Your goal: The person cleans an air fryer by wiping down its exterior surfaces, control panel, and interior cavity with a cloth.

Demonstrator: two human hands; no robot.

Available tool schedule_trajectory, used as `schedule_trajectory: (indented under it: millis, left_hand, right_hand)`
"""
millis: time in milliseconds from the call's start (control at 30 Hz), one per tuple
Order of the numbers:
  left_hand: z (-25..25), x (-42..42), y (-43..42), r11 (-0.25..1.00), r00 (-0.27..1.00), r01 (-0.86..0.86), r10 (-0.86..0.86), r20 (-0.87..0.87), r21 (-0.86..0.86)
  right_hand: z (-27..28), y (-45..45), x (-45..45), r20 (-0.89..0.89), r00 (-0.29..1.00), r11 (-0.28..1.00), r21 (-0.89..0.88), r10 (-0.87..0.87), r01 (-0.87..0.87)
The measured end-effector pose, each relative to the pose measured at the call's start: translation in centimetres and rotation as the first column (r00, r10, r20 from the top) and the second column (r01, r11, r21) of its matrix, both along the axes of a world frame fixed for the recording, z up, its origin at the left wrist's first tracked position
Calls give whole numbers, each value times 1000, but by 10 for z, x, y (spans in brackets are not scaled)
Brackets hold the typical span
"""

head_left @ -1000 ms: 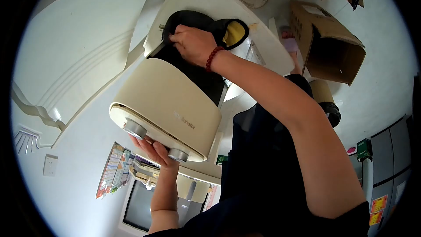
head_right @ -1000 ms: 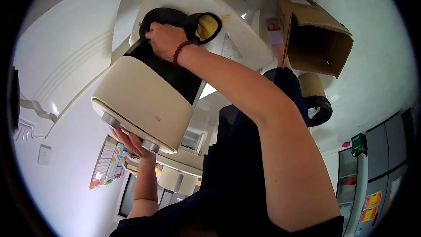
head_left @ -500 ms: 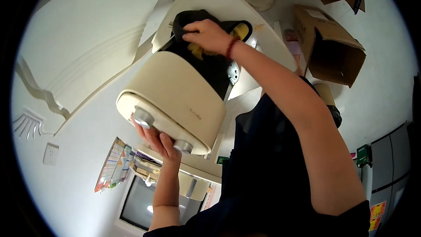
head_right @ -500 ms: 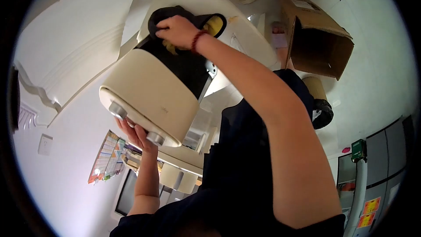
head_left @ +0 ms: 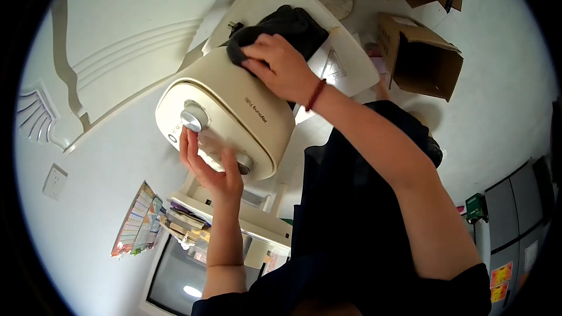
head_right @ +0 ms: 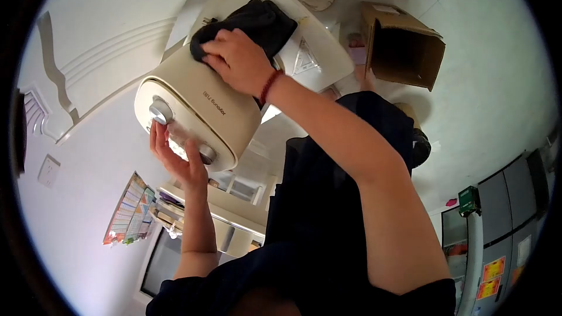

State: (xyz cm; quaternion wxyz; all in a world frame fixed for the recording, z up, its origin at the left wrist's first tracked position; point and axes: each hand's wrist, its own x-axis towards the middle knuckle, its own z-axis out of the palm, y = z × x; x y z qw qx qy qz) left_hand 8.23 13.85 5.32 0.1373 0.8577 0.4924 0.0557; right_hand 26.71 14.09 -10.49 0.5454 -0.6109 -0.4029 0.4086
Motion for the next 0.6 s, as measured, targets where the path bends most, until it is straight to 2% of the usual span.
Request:
schedule_trajectory:
  millis: [33, 100, 133, 167, 233, 267, 300, 333, 367, 400, 433, 500, 533, 567, 600]
  left_hand:
    - [-2, -1, 1, 1000, 1000, 6, -6, -4, 12]
    - [-6, -3, 0, 999, 999, 20, -21, 26, 28]
    - [-7, -2, 0, 1000, 998, 14, -16, 55, 26]
    - [-7, -1, -1, 1000, 996, 9, -11, 88, 25]
    - [-3, 0, 0, 1000, 995, -9, 9, 102, -4]
    - [0, 1, 0, 1000, 996, -5, 6, 93, -4]
    - [3, 3, 0, 1000, 996, -2, 2, 86, -3]
    - [5, 5, -1, 1000, 996, -11, 8, 90, 25]
    - [8, 7, -3, 998, 995, -20, 14, 96, 58]
    - [11, 9, -4, 995, 995, -29, 20, 100, 93]
    - [11, 10, -8, 996, 994, 10, -19, 105, 88]
    - [12, 20, -16, 997, 996, 45, -40, 83, -56]
    - [10, 29, -21, 985, 985, -40, 67, 162, -166]
    - [2, 25, -22, 988, 986, -43, 66, 153, -148]
    - [-3, 24, -22, 993, 985, -27, 47, 168, -117]
  right_hand:
    - [-8, 9, -1, -15, 1000, 999, 25, -22, 22]
    - [-22, 12, 7, -3, 999, 996, -75, 54, -54]
    - [-31, 9, 12, 58, 996, 986, -160, 67, -57]
    - [-41, 4, 14, 68, 998, 987, -158, 8, 3]
    - [-22, -5, 39, -62, 998, 973, -230, 2, -16]
    - [-22, -10, 43, -270, 962, 986, -170, -46, 0]
    - [-7, -16, 52, -555, 829, 984, -175, -61, -44]
    - [21, -22, 63, -786, 614, 982, -165, -76, -90]
    - [42, -26, 68, -937, 338, 982, -137, -85, -132]
    - [46, -31, 62, -940, 342, 994, -44, -6, -103]
    - [56, -39, 54, -851, 524, 994, -71, -16, -85]
    - [79, -56, 38, -606, 793, 983, -101, 64, -156]
    - [81, -63, 24, -439, 897, 997, -14, 57, -70]
    - [81, -68, 10, -258, 966, 996, 89, 22, 1]
    - [83, -70, 6, -252, 966, 997, 65, 66, -51]
